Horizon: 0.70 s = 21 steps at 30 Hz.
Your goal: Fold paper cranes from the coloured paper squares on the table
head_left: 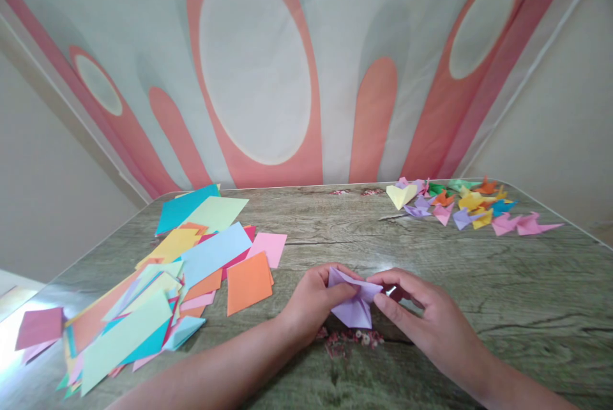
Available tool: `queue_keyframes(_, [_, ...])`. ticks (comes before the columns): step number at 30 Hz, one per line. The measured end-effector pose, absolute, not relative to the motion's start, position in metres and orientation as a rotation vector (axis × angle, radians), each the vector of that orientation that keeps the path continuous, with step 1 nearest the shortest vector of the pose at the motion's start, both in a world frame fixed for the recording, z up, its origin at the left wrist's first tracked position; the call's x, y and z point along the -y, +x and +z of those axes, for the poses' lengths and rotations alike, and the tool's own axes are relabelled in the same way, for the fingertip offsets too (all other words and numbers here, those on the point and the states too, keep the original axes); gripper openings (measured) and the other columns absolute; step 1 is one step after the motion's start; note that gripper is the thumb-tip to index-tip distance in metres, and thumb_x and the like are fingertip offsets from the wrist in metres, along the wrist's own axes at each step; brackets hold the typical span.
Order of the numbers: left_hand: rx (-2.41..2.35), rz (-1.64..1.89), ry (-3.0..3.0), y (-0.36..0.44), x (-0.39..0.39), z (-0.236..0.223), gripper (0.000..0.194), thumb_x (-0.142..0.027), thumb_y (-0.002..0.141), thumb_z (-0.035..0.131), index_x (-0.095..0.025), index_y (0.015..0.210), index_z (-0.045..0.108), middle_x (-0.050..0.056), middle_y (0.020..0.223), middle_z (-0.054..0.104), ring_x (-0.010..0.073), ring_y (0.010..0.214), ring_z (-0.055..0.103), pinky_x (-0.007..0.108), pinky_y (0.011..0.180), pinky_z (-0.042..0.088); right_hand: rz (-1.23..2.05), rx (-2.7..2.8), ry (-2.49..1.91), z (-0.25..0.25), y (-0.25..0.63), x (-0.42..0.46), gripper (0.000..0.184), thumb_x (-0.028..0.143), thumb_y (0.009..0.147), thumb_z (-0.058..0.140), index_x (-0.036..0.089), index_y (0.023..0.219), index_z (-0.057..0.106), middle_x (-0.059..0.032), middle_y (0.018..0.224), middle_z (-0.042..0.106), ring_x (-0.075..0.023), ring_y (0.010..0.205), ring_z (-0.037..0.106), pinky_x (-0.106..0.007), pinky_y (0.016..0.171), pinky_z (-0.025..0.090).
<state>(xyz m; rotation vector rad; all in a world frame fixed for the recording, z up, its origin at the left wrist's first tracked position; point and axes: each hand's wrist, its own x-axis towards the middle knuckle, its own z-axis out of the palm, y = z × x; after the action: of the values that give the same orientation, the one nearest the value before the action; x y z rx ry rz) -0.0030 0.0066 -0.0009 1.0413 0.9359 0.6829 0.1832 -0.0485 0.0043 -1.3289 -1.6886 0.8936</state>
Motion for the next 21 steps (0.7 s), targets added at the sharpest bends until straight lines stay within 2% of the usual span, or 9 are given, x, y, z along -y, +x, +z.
queue_keyframes(4, [-0.761, 0.510, 0.810, -0.006, -0.010, 0.001, 0.029, -0.026, 0.068, 0.075, -0.012, 0.089, 0.061, 0.005, 0.071, 0.068, 0.0149, 0.053, 0.064, 0.021, 0.050, 0.046, 0.964, 1.655, -1.261, 0.006, 0.185, 0.048, 0.023, 0.037, 0.093, 0.051, 0.025, 0.107, 0.064, -0.0029, 0.100, 0.068, -0.0172, 0.091, 0.063, -0.027, 0.079, 0.050])
queue_keyframes(12, [-0.536, 0.218, 0.672, -0.006, -0.011, 0.007, 0.027, -0.020, 0.070, 0.072, -0.013, 0.092, 0.057, 0.006, 0.073, 0.067, 0.0186, 0.060, 0.069, 0.024, 0.053, 0.053, 0.940, 1.730, -1.116, 0.006, 0.182, 0.047, 0.017, 0.036, 0.091, 0.055, 0.024, 0.085, 0.067, -0.0016, 0.083, 0.062, -0.0171, 0.081, 0.061, -0.028, 0.076, 0.048])
queue_keyframes(15, [-0.496, 0.138, 0.704, -0.008, -0.013, 0.011, 0.030, -0.024, 0.074, 0.069, -0.013, 0.100, 0.057, 0.009, 0.086, 0.068, 0.0206, 0.072, 0.070, 0.028, 0.060, 0.055, 0.923, 1.739, -1.113, 0.010, 0.181, 0.049, 0.019, 0.033, 0.093, 0.051, 0.023, 0.082, 0.062, -0.0014, 0.083, 0.059, -0.0161, 0.079, 0.060, -0.028, 0.074, 0.048])
queue_keyframes(17, [-0.585, 0.221, 0.825, -0.010, -0.015, 0.015, 0.029, -0.026, 0.079, 0.064, -0.014, 0.105, 0.056, 0.011, 0.098, 0.066, 0.0226, 0.083, 0.069, 0.033, 0.066, 0.055, 0.856, 1.741, -1.174, 0.010, 0.182, 0.049, 0.017, 0.031, 0.094, 0.049, 0.022, 0.082, 0.059, -0.0013, 0.084, 0.060, -0.0155, 0.077, 0.058, -0.028, 0.072, 0.046])
queue_keyframes(21, [-1.041, 0.743, 1.432, -0.012, -0.017, 0.021, 0.020, -0.023, 0.082, 0.059, -0.016, 0.101, 0.060, 0.009, 0.108, 0.062, 0.0217, 0.102, 0.060, 0.033, 0.079, 0.051, 0.638, 1.725, -1.358, 0.005, 0.183, 0.048, 0.013, 0.029, 0.092, 0.051, 0.023, 0.083, 0.057, -0.0013, 0.083, 0.061, -0.0167, 0.074, 0.056, -0.029, 0.067, 0.043])
